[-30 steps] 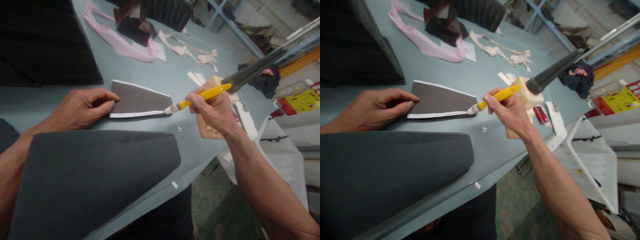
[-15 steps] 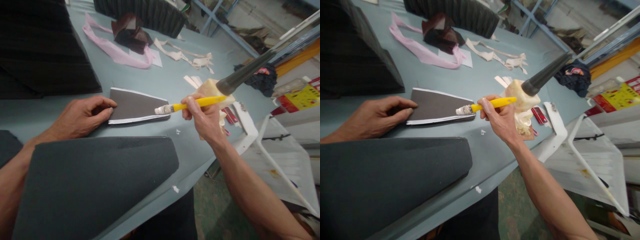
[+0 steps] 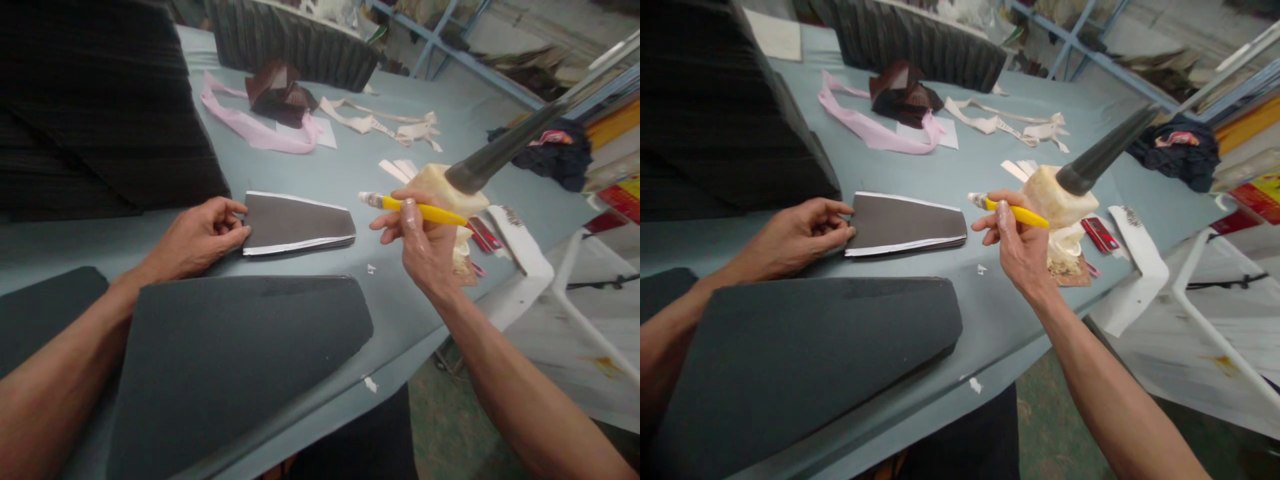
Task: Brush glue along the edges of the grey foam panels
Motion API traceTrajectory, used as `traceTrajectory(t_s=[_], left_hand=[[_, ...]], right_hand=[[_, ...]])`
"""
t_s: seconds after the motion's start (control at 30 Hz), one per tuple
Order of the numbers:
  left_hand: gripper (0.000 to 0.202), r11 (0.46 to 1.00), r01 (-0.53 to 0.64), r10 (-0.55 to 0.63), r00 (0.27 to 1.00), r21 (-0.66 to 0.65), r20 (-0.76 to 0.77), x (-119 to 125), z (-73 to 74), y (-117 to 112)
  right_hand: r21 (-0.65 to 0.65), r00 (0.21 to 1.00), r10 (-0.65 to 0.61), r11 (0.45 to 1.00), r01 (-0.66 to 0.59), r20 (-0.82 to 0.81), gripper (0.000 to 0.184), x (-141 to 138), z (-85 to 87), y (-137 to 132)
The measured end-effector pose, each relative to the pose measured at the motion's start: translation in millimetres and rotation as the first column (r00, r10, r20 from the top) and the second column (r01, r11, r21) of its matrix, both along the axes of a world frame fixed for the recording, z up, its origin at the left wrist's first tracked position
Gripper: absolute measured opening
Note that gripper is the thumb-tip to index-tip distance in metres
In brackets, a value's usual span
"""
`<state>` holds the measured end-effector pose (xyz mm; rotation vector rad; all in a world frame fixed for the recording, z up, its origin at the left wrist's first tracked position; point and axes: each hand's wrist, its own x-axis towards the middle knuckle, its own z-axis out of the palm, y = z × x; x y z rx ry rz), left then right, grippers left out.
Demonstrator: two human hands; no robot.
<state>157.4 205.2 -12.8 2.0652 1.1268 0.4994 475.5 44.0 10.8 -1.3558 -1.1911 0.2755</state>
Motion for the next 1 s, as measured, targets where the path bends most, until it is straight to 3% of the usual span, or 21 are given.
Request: traceTrajectory(t_s=[0.13,0.3,0.43,0.57,0.73,1.0], left_hand=[[0.072,0.997,-0.042,0.038,0.997,-0.061,-0.064,3.2,10.9,8.1],[0.046,0.974,-0.073,0.049,0.992,-0.216,-0.116,9.0,22.7,16.4],[0.05,0.95,-0.114,0.072,0.986,-0.291,-0.151,13.4,28.0,20.1],[0.051,0.947,-0.137,0.091,0.982,-0.292,-0.167,18.2,27.8,22.0],[0.047,0.947,-0.148,0.101,0.979,-0.285,-0.175,20.1,26.8,23.2],[0.04,0.942,-0.155,0.11,0.98,-0.297,-0.165,19.1,24.9,21.8]], right_hand=[[-0.042,0.999,0.016,0.999,-0.014,0.041,0.045,4.3,-7.8,0.2],[-0.122,0.993,0.028,0.992,-0.013,0.116,0.045,15.0,-19.3,1.3],[-0.167,0.963,0.013,0.985,0.033,0.269,0.042,27.9,-30.1,2.8],[-0.255,0.891,0.053,0.964,0.072,0.451,0.032,32.7,-32.9,4.0],[-0.384,0.857,0.1,0.915,0.12,0.505,0.028,25.2,-26.5,7.2],[-0.319,0.859,0.094,0.944,0.083,0.503,0.024,21.2,-24.4,7.4]])
